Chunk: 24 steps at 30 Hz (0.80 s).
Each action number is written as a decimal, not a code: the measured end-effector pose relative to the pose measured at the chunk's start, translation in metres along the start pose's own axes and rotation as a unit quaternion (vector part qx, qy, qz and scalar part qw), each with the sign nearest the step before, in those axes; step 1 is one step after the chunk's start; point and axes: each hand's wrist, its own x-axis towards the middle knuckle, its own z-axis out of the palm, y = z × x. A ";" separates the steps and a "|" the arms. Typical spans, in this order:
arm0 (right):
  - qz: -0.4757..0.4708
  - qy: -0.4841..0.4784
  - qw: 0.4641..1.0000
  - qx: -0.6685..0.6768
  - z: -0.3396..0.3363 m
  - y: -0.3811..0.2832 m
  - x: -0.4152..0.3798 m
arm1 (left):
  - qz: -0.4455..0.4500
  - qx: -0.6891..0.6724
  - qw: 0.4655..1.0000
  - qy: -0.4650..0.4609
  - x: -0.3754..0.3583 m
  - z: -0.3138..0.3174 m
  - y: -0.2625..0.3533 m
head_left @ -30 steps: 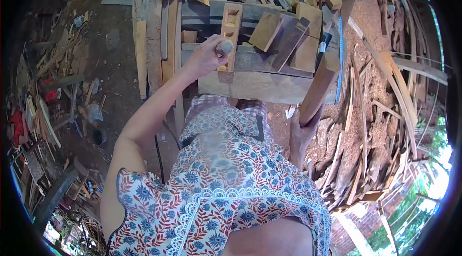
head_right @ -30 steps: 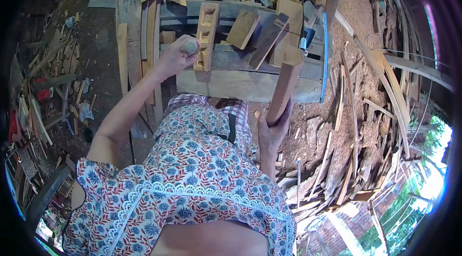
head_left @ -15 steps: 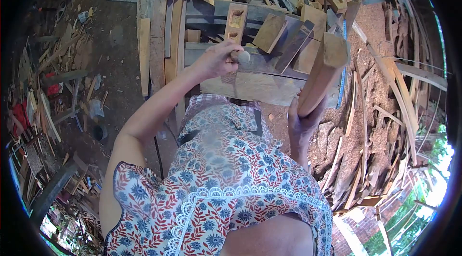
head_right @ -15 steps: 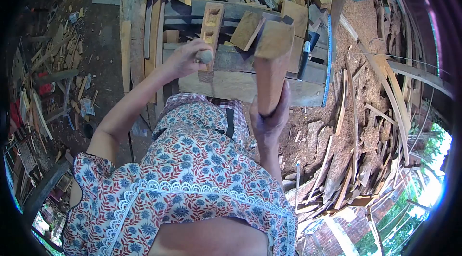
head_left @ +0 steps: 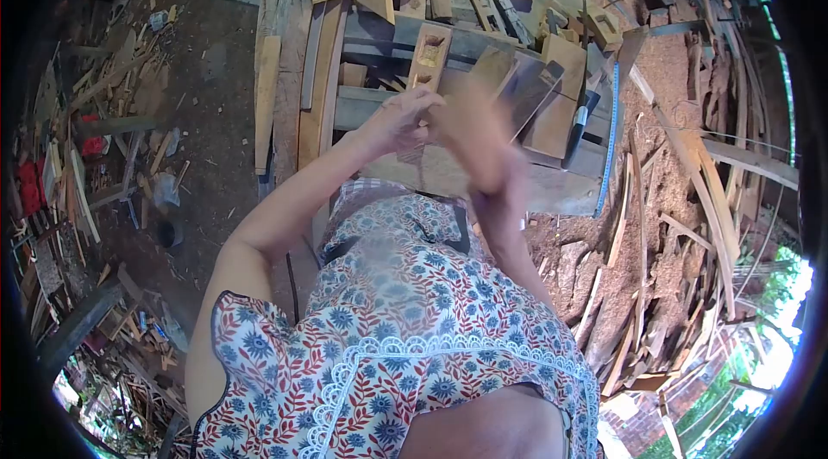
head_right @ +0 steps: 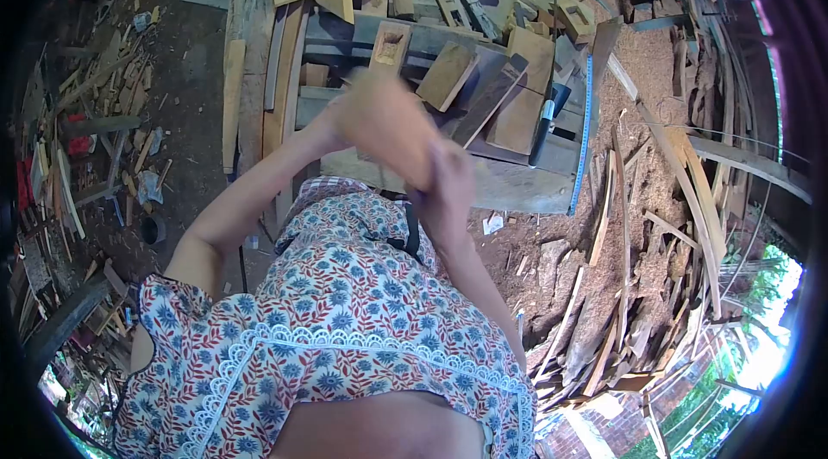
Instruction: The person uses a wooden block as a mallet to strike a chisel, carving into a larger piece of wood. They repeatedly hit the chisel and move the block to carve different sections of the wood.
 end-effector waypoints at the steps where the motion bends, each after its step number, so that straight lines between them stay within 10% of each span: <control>1: 0.050 -0.128 0.984 -0.115 0.002 -0.006 0.006 | 0.002 0.001 1.000 0.003 0.002 -0.004 0.007; 9: 0.326 0.030 0.937 0.120 -0.025 -0.004 0.006 | -0.044 -0.051 0.997 0.050 -0.035 -0.030 -0.005; 11: 0.340 0.038 0.931 0.130 -0.032 -0.003 -0.001 | -0.169 -0.288 0.934 0.125 -0.048 -0.032 -0.013; 20: 0.405 -0.002 0.908 0.106 -0.040 0.005 -0.016 | -0.225 0.014 0.956 0.189 -0.034 -0.040 0.041; 24: 0.367 0.009 0.924 0.111 -0.032 0.011 -0.010 | -0.162 -0.140 0.940 0.264 -0.039 -0.023 0.028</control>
